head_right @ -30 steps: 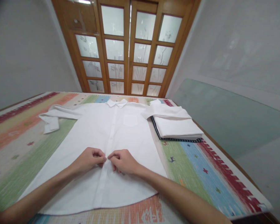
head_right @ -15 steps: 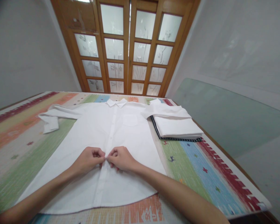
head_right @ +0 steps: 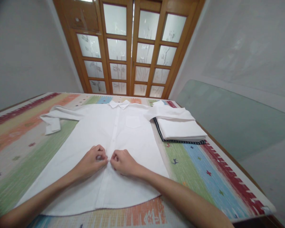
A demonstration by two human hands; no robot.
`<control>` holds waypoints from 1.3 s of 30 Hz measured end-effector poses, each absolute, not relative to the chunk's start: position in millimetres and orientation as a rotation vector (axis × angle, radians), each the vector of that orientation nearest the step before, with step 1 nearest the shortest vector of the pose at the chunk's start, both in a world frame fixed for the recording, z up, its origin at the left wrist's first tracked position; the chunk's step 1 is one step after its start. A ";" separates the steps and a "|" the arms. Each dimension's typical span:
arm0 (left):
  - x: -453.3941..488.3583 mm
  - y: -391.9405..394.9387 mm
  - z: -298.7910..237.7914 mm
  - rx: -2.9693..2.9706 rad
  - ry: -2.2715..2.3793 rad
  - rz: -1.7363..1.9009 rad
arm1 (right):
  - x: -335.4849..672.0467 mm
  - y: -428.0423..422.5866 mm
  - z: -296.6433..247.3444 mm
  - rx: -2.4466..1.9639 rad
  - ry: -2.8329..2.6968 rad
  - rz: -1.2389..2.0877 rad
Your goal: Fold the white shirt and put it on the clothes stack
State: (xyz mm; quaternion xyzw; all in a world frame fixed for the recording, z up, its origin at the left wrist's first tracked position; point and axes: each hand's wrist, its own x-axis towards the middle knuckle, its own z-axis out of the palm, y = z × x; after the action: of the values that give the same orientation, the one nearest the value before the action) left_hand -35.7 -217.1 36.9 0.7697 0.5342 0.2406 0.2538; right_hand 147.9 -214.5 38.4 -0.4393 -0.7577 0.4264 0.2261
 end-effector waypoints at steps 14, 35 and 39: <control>-45.2 -213.2 33.0 2.338 1.349 0.753 | 152.2 -219.2 44.0 -1.275 -2.583 0.456; -76.7 -202.5 18.8 2.789 1.280 0.195 | 203.2 -271.6 39.4 -0.541 -3.017 0.301; -95.1 -214.9 19.9 2.749 1.338 0.216 | 248.2 -269.4 50.7 -0.932 -2.988 0.305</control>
State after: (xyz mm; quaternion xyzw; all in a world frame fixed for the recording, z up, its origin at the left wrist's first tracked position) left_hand -95.1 -214.9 19.9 0.8963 0.4362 0.0703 0.0382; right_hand 248.2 -269.4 50.7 -0.2963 -0.9501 0.0970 -0.0018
